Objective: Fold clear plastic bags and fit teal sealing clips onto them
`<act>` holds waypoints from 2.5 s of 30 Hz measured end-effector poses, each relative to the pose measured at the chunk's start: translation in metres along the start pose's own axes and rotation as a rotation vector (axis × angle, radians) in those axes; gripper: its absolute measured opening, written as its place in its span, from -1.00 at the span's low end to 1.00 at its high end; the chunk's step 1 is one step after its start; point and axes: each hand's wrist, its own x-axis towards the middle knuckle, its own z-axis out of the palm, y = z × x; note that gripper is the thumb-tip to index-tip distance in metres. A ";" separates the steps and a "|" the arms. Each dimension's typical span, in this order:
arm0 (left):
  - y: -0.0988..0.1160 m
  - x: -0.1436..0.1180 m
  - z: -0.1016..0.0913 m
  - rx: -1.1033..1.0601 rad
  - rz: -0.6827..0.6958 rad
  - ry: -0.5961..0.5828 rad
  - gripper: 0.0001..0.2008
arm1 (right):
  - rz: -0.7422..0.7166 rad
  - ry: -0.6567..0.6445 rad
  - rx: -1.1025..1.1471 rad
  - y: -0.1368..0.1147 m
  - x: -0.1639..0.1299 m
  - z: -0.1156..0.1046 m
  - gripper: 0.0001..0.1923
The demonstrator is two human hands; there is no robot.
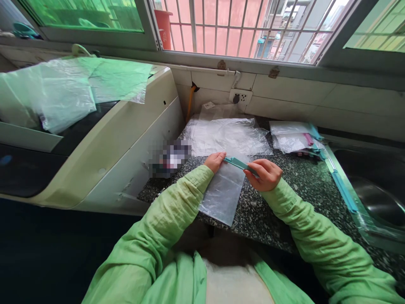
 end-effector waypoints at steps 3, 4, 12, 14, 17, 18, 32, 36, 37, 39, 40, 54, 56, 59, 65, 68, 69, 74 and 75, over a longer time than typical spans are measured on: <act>0.002 0.000 0.000 -0.021 -0.025 0.001 -0.60 | 0.010 0.009 0.015 0.001 0.000 -0.001 -0.88; 0.002 0.000 0.000 -0.025 -0.029 0.002 -0.60 | 0.016 0.011 0.022 0.001 0.000 -0.001 -0.88; 0.005 -0.001 -0.001 -0.029 -0.053 0.021 -0.63 | 0.058 0.038 0.035 0.003 0.000 -0.006 -0.86; 0.006 -0.001 -0.002 -0.035 -0.059 0.025 -0.63 | 0.070 0.041 0.034 0.003 0.000 -0.006 -0.86; 0.008 -0.001 -0.002 -0.048 -0.064 0.028 -0.63 | 0.069 0.057 0.047 0.004 0.002 -0.008 -0.85; 0.008 -0.001 -0.002 -0.052 -0.069 0.032 -0.63 | 0.066 0.061 0.050 0.004 0.002 -0.008 -0.85; 0.005 0.002 -0.005 -0.068 -0.037 0.103 -0.62 | 0.087 0.119 0.103 0.012 0.003 -0.017 -0.77; 0.006 0.002 -0.005 -0.091 -0.046 0.123 -0.63 | 0.096 0.137 0.081 0.014 0.005 -0.020 -0.78; 0.007 0.002 -0.005 -0.098 -0.046 0.127 -0.62 | 0.099 0.136 0.073 0.015 0.005 -0.021 -0.79; 0.007 0.002 -0.005 -0.115 -0.043 0.135 -0.62 | 0.114 0.135 0.056 0.016 0.005 -0.023 -0.81; 0.007 0.002 -0.005 -0.121 -0.043 0.138 -0.61 | 0.123 0.137 0.049 0.017 0.006 -0.024 -0.82; 0.009 0.003 -0.010 -0.206 -0.084 0.199 -0.62 | 0.210 0.162 0.057 0.030 -0.001 -0.027 -0.91; 0.012 0.002 -0.011 -0.231 -0.113 0.198 -0.61 | 0.227 0.173 0.072 0.032 0.000 -0.028 -0.93; 0.015 0.002 -0.012 -0.243 -0.132 0.213 -0.60 | 0.258 0.191 0.090 0.035 0.001 -0.028 -0.95; 0.015 0.003 -0.015 -0.269 -0.132 0.245 -0.63 | 0.309 0.194 0.127 0.039 0.001 -0.029 -0.93; 0.013 0.004 -0.015 -0.287 -0.123 0.242 -0.63 | 0.325 0.213 0.152 0.041 0.001 -0.029 -0.95; 0.013 0.004 -0.015 -0.294 -0.125 0.246 -0.64 | 0.328 0.221 0.167 0.042 0.002 -0.028 -0.94; 0.017 0.003 -0.015 -0.290 -0.157 0.273 -0.65 | 0.365 0.296 0.301 0.050 -0.001 -0.025 -0.95; 0.019 0.002 -0.016 -0.282 -0.162 0.278 -0.65 | 0.390 0.303 0.324 0.052 -0.003 -0.024 -0.95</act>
